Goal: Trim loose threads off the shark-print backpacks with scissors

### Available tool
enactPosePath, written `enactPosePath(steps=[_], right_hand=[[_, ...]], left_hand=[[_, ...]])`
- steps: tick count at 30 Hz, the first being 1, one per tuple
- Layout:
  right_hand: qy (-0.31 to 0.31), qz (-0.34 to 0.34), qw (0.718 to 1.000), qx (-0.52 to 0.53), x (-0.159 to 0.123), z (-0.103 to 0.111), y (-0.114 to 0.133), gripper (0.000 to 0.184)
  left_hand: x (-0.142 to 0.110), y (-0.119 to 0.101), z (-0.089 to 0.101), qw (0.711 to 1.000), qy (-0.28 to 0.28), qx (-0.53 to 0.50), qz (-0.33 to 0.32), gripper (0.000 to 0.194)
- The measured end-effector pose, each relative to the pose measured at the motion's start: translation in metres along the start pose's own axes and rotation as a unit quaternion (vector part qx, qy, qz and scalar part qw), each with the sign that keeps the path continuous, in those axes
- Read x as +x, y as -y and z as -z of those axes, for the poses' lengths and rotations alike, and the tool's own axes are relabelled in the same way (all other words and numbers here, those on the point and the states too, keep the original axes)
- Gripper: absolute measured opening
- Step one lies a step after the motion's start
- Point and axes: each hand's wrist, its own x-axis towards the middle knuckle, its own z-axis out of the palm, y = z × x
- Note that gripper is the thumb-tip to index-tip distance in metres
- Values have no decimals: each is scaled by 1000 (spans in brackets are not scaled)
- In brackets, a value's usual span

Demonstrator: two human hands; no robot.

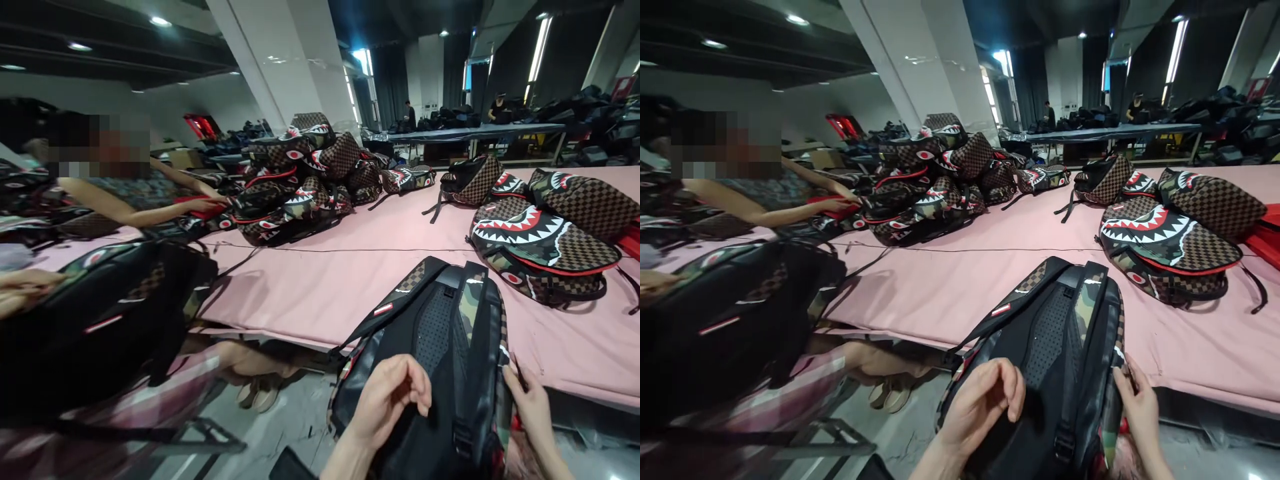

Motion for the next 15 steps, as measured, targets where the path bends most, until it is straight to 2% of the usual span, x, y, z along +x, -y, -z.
enactPosePath(steps=[3, 6, 8, 10, 11, 13, 15], right_hand=[[-19, 0, 998, 62, -25, -22, -3, 63], [1, 25, 996, 89, -49, -48, -1, 55], [-6, 35, 993, 114, -57, -62, -2, 53], [-7, 43, 988, 148, -59, -71, -4, 51], [-7, 47, 985, 165, -59, -73, -5, 50], [-4, 55, 980, 193, -57, -73, -6, 46], [0, 58, 978, 200, -51, -70, -6, 41]], left_hand=[[22, -4, -10, 993, 4, 112, 40, 34], [55, 2, -14, 970, 33, 240, 39, 26], [82, 14, -9, 925, 65, 373, 5, 24], [107, 31, 0, 846, 74, 525, -54, 22], [119, 39, 5, 821, 72, 563, -70, 20], [137, 52, 12, 784, 73, 610, -92, 21], [152, 59, 11, 759, 86, 636, -109, 23]])
